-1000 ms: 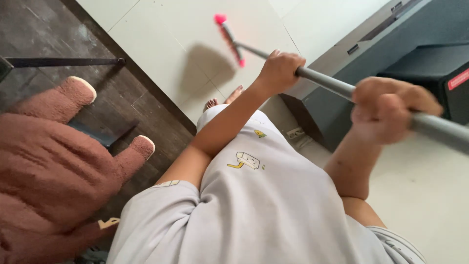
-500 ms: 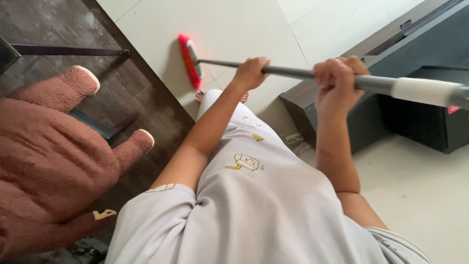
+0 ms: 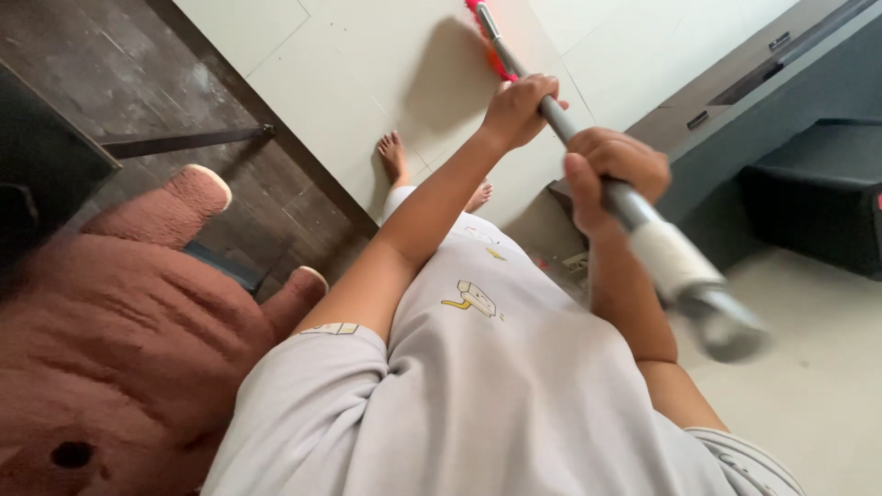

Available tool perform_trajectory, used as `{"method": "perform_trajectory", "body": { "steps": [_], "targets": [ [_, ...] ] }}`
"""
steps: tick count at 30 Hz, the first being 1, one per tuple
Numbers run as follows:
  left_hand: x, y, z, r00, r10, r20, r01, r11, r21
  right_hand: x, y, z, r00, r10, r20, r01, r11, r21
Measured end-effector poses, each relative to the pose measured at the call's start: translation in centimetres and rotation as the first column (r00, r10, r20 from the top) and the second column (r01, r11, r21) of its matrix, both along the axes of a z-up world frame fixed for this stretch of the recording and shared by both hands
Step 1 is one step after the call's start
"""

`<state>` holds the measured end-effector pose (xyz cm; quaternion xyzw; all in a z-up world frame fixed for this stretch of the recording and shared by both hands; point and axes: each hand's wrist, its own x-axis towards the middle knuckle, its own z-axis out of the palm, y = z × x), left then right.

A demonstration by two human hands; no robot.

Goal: The person uses a long-handled pink mop to clean a tiled floor. They move the mop back and forth across the surface, covering areas near a wall, a chair, and a cabinet.

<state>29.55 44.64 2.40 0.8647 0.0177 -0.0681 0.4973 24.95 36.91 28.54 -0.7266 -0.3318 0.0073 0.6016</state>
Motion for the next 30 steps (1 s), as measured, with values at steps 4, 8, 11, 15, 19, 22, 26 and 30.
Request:
{"method": "perform_trajectory", "body": {
  "steps": [4, 8, 11, 15, 19, 22, 26, 30],
  "targets": [
    [-0.7, 3.2, 4.6, 0.984, -0.094, 0.152, 0.091, 0.995, 0.030, 2.5, -1.8, -0.5, 0.987, -0.010, 0.159, -0.037, 0.955, 0.294],
    [-2.8, 5.9, 5.6, 0.970, -0.184, 0.156, 0.158, 0.974, 0.164, 1.9, -2.4, 1.6, 0.959, -0.239, -0.155, 0.279, 0.896, 0.345],
    [-4.3, 9.9, 2.8, 0.980, -0.200, 0.008, 0.189, 0.937, 0.294, 3.8, -0.3, -2.9, 0.991, -0.080, -0.106, 0.123, 0.855, 0.504],
    [-7.2, 15.9, -2.8, 0.926, -0.230, -0.298, 0.333, 0.870, 0.363, -0.1, 6.8, -6.2, 0.603, -0.391, -0.696, 0.722, 0.639, 0.265],
    [-8.5, 17.1, -5.2, 0.865, -0.158, -0.476, 0.327, 0.897, 0.297, -1.9, 7.6, -10.4, 0.632, -0.341, -0.696, 0.661, 0.706, 0.254],
    [-6.9, 14.9, -4.1, 0.873, -0.202, -0.443, 0.323, 0.921, 0.217, -1.6, 6.4, -8.9, 0.700, -0.387, -0.600, 0.648, 0.699, 0.304],
    [-4.3, 11.0, -2.3, 0.927, -0.271, -0.258, 0.319, 0.933, 0.166, -1.9, 5.9, -4.7, 0.777, -0.458, -0.432, 0.609, 0.723, 0.327],
    [-2.0, 9.0, -2.3, 0.947, -0.255, -0.194, 0.287, 0.945, 0.158, -3.1, 8.1, -3.8, 0.864, -0.462, -0.201, 0.504, 0.788, 0.355]
  ]
}}
